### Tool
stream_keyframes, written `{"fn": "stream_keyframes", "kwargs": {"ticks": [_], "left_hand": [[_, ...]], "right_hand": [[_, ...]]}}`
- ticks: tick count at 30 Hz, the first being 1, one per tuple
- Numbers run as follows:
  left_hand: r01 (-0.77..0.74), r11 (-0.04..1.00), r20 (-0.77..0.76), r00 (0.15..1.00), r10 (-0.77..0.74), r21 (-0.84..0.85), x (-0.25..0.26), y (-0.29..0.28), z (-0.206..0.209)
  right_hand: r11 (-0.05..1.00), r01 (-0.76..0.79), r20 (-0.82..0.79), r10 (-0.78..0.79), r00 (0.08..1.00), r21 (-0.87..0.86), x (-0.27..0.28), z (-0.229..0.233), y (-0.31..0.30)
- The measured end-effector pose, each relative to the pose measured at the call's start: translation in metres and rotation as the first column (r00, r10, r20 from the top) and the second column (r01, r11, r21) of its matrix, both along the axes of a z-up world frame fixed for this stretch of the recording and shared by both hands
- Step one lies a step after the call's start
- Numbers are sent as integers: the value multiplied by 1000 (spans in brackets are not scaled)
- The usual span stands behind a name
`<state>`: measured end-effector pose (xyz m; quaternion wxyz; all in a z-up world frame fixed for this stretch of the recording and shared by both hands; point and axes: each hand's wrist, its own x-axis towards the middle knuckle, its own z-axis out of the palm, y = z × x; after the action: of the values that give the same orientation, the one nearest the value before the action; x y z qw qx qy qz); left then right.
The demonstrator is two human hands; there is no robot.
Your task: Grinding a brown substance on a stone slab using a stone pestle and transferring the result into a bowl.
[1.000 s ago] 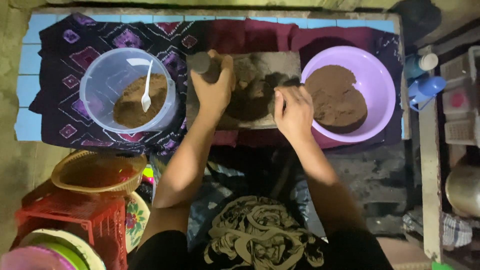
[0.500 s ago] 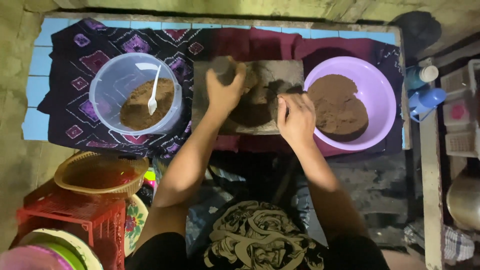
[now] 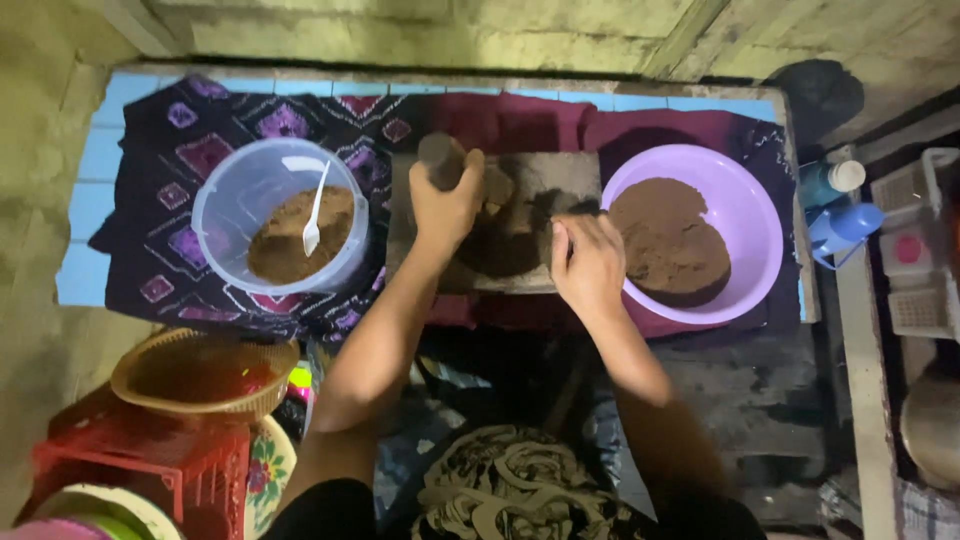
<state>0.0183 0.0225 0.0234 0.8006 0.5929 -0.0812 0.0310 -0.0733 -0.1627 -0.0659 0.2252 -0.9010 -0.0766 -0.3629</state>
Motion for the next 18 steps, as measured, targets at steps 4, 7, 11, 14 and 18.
{"fn": "stream_keyframes", "kwargs": {"ticks": [4, 7, 11, 14, 18], "left_hand": [[-158, 982, 314, 942, 119, 101, 17, -4, -34], [-189, 974, 372, 919, 130, 126, 23, -8, -41], [-155, 986, 324, 937, 130, 55, 15, -13, -32], [-100, 995, 284, 954, 94, 7, -3, -12, -18], [-31, 999, 243, 969, 32, -7, -11, -19, -31]], "right_hand": [[1000, -12, 13, 12, 1000, -15, 3, 3, 0], [1000, -27, 18, 27, 999, -4, 4, 5, 1], [1000, -9, 25, 9, 1000, 9, 3, 6, 2], [1000, -4, 1, 4, 1000, 0, 2, 9, 0], [1000, -29, 0, 29, 1000, 9, 3, 13, 2]]}}
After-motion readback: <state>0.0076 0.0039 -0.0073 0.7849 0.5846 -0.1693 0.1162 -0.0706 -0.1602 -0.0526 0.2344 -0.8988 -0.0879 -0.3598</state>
